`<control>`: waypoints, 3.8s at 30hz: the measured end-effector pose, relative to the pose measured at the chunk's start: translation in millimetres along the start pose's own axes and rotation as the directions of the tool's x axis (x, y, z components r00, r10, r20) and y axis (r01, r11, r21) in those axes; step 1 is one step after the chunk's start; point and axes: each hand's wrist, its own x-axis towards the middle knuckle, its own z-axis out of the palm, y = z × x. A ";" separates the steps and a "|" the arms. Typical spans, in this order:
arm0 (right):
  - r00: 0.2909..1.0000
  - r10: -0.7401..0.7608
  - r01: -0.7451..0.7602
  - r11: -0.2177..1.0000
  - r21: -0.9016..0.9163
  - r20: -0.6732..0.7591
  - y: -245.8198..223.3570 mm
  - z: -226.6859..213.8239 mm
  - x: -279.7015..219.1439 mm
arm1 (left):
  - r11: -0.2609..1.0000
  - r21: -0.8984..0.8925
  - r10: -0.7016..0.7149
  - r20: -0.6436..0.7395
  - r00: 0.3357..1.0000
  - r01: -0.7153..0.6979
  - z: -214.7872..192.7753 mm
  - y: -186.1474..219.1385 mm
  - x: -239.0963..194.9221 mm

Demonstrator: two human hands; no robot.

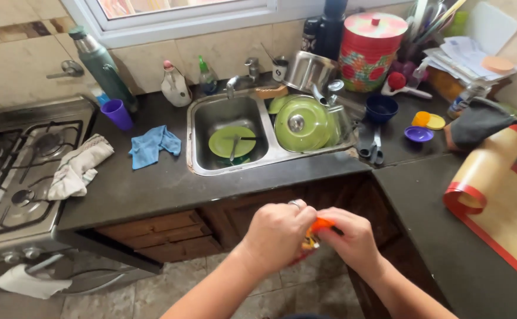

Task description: Drying hands, opening a package of butter, adding it to a bowl of flour, and mixing the ingredients by hand to form dough.

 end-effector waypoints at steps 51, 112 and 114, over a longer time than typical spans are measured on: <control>0.997 -0.006 -0.008 0.984 0.176 0.079 256.8 154.4 168.6 | 0.927 0.325 -0.093 -0.277 0.956 0.185 155.6 -269.8 54.7; 0.970 -0.128 0.168 0.967 -0.191 0.206 357.1 195.6 66.1 | 0.979 0.121 -0.146 -0.158 0.977 0.166 154.6 -260.6 40.3; 0.968 -0.120 0.163 0.968 -0.190 0.219 364.1 195.4 59.8 | 0.978 0.125 -0.147 -0.163 0.976 0.168 154.6 -259.9 41.5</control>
